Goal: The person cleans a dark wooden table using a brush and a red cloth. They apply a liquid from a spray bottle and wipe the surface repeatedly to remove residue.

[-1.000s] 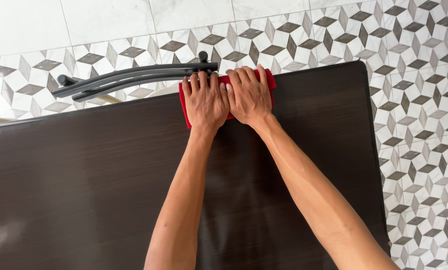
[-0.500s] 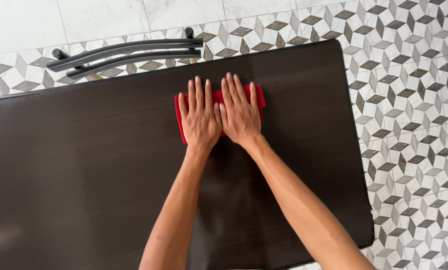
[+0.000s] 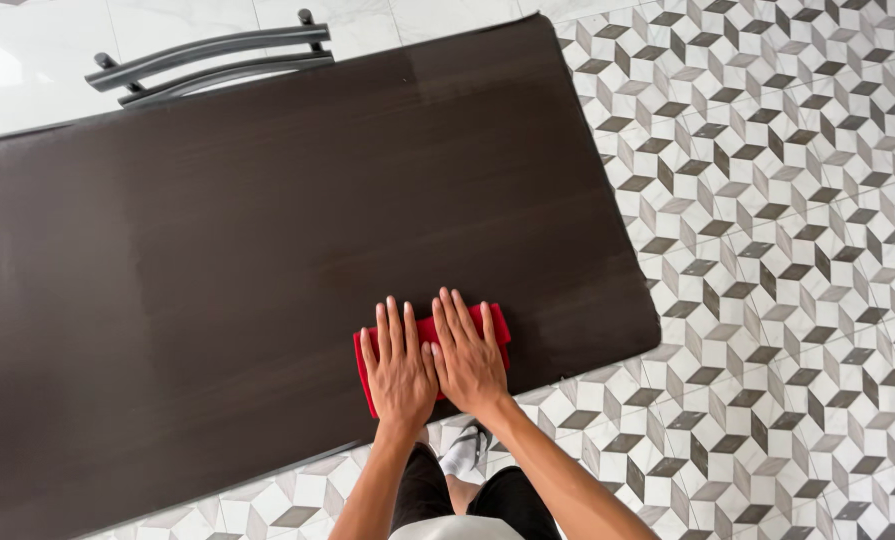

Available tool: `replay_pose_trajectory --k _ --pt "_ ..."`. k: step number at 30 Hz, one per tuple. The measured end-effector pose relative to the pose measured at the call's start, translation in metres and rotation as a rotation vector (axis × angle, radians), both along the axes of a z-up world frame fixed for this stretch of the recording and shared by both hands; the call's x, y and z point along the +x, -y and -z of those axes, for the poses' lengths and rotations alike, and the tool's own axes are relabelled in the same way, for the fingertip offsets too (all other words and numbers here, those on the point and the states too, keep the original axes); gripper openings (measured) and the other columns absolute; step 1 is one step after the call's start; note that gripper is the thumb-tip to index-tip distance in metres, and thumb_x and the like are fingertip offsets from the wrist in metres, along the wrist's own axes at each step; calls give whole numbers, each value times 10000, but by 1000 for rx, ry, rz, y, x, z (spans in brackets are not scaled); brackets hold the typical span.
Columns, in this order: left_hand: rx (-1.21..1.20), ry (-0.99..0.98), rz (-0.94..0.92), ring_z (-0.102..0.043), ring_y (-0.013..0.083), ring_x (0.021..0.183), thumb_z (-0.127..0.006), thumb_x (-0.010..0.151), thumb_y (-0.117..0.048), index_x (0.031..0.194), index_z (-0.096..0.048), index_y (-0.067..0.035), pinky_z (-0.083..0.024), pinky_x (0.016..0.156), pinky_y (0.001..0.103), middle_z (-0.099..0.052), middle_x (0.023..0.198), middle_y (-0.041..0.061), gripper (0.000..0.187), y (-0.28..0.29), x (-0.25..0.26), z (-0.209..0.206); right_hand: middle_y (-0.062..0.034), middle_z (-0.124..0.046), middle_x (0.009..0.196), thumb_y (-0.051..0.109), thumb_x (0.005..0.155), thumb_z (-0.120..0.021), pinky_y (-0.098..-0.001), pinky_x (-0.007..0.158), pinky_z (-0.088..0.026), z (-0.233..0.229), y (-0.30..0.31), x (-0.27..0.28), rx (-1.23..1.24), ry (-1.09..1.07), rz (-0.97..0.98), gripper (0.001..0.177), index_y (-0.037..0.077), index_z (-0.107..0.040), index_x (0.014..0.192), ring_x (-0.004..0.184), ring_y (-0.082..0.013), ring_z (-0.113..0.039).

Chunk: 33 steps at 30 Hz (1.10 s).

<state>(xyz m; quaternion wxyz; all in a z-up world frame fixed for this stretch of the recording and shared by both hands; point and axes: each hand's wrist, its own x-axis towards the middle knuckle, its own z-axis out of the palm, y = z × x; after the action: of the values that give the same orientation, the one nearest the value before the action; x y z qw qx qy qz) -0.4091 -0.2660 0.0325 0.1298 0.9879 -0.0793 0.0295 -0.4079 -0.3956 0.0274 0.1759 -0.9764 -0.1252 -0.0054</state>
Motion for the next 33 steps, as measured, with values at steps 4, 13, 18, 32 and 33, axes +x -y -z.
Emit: replay_pose_trajectory --k 4,13,18,32,33 --pt "7 2 -11 -192 320 1555 -294 1053 -333 1534 -390 3 -110 1246 537 -282 1647 202 595 15 -56 0 -168 -264 1670 290 1059 -313 -536 1257 -79 -1 11 -58 -5 -25 8 613 -37 -277 1577 1558 -265 -204" --pt "31 14 7 -210 325 1556 -301 1047 -335 1541 -389 -23 -136 1247 542 -289 1653 198 591 17 -31 6 -162 -245 1677 303 1054 -312 -533 1255 -81 6 13 -36 2 -31 41 623 -29 -272 1580 1560 -259 -201" --pt "16 12 7 -229 339 1550 -339 1039 -331 1551 -392 -28 -152 1239 546 -293 1651 208 598 24 35 10 -158 -255 1681 311 1059 -319 -545 1256 -101 13 23 30 2 -14 37 620 -20 -283 1582 1561 -264 -214" --pt "-30 22 2 -220 342 1561 -380 1042 -323 1590 -371 -52 -151 1248 557 -283 1669 200 611 43 336 43 -150 -221 1701 304 1069 -324 -564 1261 -102 47 45 332 -47 7 27 631 -13 -246 1609 1574 -274 -198" --pt "-33 20 5 -215 339 1565 -381 1045 -324 1595 -366 -55 -149 1251 557 -279 1674 196 612 45 355 45 -150 -220 1703 308 1075 -323 -564 1264 -100 48 48 351 -47 8 28 630 -10 -245 1613 1577 -274 -196"
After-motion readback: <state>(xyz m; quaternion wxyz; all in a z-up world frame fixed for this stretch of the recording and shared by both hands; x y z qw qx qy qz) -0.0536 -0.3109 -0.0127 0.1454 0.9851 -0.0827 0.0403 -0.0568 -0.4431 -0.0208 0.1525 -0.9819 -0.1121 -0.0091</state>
